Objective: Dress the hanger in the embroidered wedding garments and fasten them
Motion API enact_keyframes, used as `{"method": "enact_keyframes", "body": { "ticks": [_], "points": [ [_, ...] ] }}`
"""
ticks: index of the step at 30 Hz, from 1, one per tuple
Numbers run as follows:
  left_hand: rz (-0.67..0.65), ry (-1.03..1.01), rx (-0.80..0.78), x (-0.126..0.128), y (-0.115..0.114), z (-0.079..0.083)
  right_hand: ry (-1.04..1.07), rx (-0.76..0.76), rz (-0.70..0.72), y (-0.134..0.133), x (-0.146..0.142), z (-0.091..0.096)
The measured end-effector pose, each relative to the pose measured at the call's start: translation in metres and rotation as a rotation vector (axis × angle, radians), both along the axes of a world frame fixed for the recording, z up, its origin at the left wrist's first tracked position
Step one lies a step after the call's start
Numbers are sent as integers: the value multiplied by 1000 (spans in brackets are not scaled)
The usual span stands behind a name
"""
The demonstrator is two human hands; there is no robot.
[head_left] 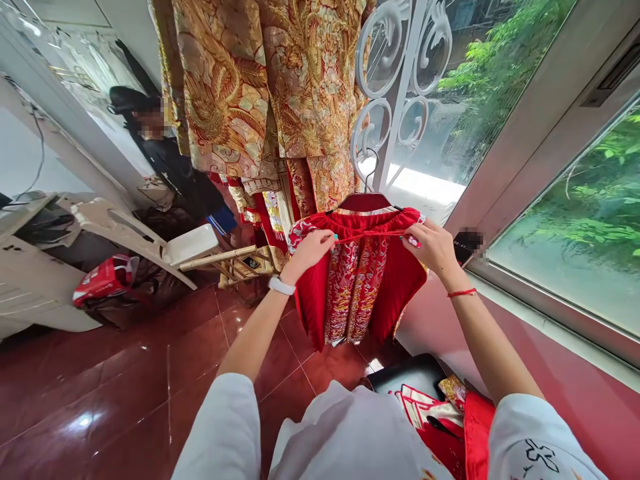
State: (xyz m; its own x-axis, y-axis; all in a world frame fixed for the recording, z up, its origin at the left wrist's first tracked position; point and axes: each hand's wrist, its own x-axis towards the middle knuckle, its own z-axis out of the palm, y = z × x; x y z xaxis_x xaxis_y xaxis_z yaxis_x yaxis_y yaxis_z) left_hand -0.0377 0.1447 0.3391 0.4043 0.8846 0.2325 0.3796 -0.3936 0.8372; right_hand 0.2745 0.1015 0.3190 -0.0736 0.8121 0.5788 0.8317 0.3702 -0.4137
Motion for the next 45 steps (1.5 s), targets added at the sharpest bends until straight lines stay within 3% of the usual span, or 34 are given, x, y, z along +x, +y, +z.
{"method": "enact_keyframes", "body": {
  "ticks": [3, 5, 8, 10, 13, 18, 24, 26, 28, 31, 33, 35, 37, 40, 45],
  "points": [
    [53, 130, 330, -14, -17, -4, -53, 103, 4, -14, 8, -10],
    [65, 83, 425, -26, -24, -12, 62, 183, -14, -19, 16, -25],
    [220, 24, 543, -40, -20, -23, 194, 285, -163, -12, 33, -51],
    [281, 78, 631, -36, -10, -23, 174, 242, -207, 0, 40, -64],
    [301, 160, 683, -13, 10, -12, 134, 111, -155, 16, 37, -73],
    [288, 219, 576, 22, 49, 7, 153, 127, -252, 24, 40, -56],
    [240, 340, 562, 24, 61, 2, 66, 199, -236, 45, 93, -7],
    [256, 361, 564, 26, 59, 2, 68, 104, -182, 50, 99, -8],
    [265, 370, 561, 25, 59, 4, 66, -98, -81, 50, 98, -19],
    [189, 330, 560, 9, 61, 7, 72, -311, 29, 43, 93, -29],
    [187, 282, 582, -8, 59, 4, 99, -303, 83, 39, 90, -23],
    [274, 288, 607, -24, 53, -6, 110, -215, 108, 39, 85, -11],
    [376, 358, 604, -30, 44, -21, 81, -116, 84, 43, 74, 0],
    [495, 452, 576, -19, 31, -43, 51, -35, -8, 51, 46, 5],
    [675, 465, 507, 18, 26, -54, 117, 64, -395, 49, 2, -3]
  ]
}}
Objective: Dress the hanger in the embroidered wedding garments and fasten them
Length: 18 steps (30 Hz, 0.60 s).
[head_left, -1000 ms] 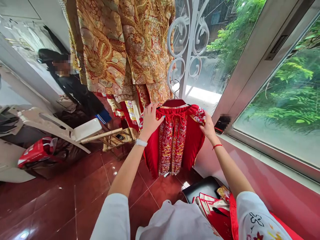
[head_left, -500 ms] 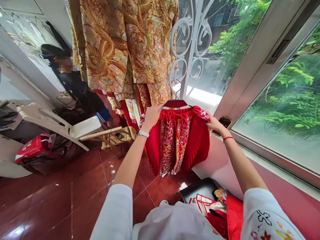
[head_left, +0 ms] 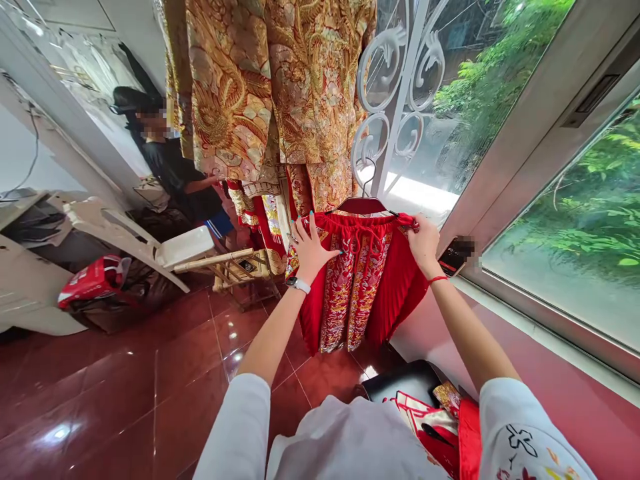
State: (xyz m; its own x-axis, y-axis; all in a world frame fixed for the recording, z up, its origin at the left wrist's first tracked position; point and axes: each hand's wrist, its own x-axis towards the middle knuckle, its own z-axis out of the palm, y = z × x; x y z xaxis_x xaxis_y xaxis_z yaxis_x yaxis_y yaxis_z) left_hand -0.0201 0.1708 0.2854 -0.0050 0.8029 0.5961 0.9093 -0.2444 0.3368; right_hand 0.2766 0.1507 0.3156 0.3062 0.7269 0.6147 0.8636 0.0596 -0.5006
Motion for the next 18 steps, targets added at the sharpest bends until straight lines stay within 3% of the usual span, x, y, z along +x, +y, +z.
{"method": "enact_keyframes", "body": {
  "ticks": [3, 8, 12, 16, 18],
  "points": [
    [66, -56, -13, 6, 5, 4, 17, 20, -94, -6, -10, 1],
    [47, -79, -4, -3, 10, 4, -16, -42, -64, -12, -5, 9],
    [-126, -15, -8, -22, 12, 7, -28, -45, -59, -13, 7, 16],
    [-415, 63, -104, -49, 17, 19, -34, -99, -3, -10, 20, 20],
    [-470, 46, -115, -56, 16, 22, -29, -123, 54, -8, 24, 19]
  ]
}}
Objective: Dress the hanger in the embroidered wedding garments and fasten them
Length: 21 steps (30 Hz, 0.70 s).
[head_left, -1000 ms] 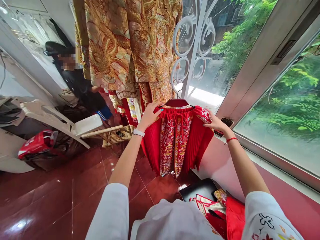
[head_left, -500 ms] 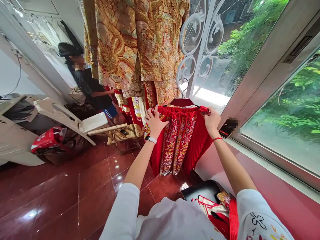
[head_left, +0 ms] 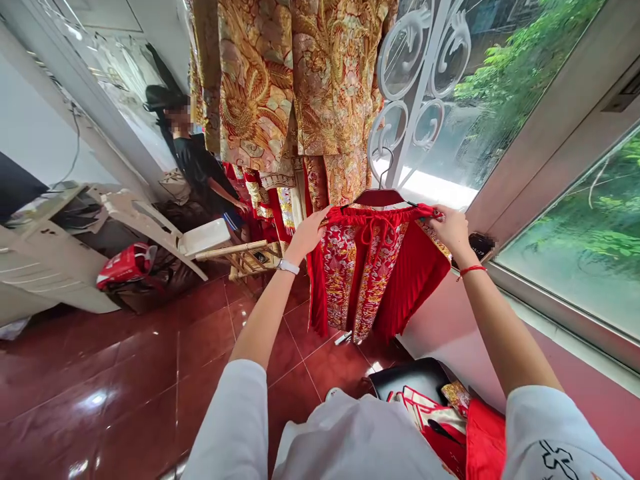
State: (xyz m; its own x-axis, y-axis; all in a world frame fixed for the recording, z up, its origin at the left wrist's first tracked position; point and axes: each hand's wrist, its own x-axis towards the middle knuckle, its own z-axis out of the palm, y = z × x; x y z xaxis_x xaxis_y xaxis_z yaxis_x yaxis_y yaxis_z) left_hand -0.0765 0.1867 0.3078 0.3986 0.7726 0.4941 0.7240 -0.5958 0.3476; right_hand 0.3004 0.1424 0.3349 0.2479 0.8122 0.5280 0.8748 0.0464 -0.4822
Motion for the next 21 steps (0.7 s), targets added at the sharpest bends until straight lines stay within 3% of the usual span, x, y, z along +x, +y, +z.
{"method": "enact_keyframes", "body": {
  "ticks": [4, 8, 11, 15, 17, 21],
  "points": [
    [93, -112, 40, -3, -6, -4, 26, 37, 194, 0, 6, -7],
    [0, -316, -113, -9, 0, -5, 57, 131, 268, -4, 4, -20],
    [21, -503, -194, -8, 6, -8, 111, 250, 127, -3, -16, -39],
    [235, -590, 6, 6, 4, -15, 192, 401, -131, 3, -45, -62],
    [310, -550, 102, 8, 1, -14, 184, 347, -89, 4, -43, -61],
    [315, -443, 125, 2, -13, -10, 113, 191, 139, -7, -18, -41]
  ]
}}
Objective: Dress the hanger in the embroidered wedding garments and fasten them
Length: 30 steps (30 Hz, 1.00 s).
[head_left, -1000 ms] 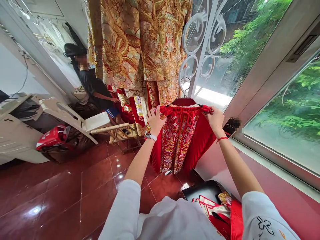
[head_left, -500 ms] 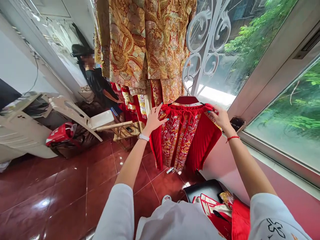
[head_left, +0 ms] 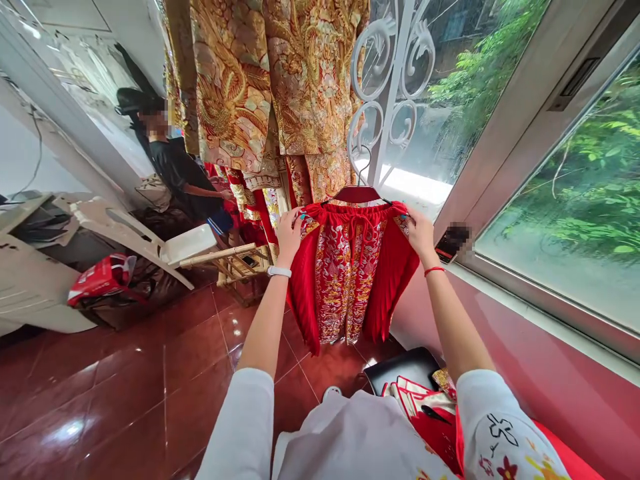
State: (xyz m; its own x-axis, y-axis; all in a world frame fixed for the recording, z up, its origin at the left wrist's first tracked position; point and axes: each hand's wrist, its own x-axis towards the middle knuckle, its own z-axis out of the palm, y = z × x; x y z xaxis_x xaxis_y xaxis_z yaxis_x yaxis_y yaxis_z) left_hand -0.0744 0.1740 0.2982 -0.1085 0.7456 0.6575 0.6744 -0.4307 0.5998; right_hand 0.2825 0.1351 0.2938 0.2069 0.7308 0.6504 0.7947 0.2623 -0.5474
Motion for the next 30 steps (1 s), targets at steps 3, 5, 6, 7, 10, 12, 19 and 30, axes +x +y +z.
{"method": "enact_keyframes", "body": {
  "ticks": [3, 5, 6, 7, 10, 12, 19, 30],
  "points": [
    [71, -33, 94, 9, -21, -14, 42, 92, -88, -14, 2, -3],
    [14, -42, 73, 26, -34, -34, 139, 91, -137, -17, -12, -20],
    [-35, -54, 10, 37, -38, -44, 193, 39, -110, -17, -21, -32],
    [-76, -83, -75, 47, -39, -53, 247, -35, -58, -15, -30, -44],
    [-109, -250, -321, 67, -29, -70, 386, -205, 90, -6, -47, -73],
    [-134, -291, -381, 66, -19, -73, 407, -255, 184, -2, -46, -83],
    [-315, -195, -390, 30, -12, -70, 487, -251, 360, 5, -28, -83],
    [-149, -202, -331, 25, -12, -65, 300, -154, 91, 1, 2, -55]
  ]
}}
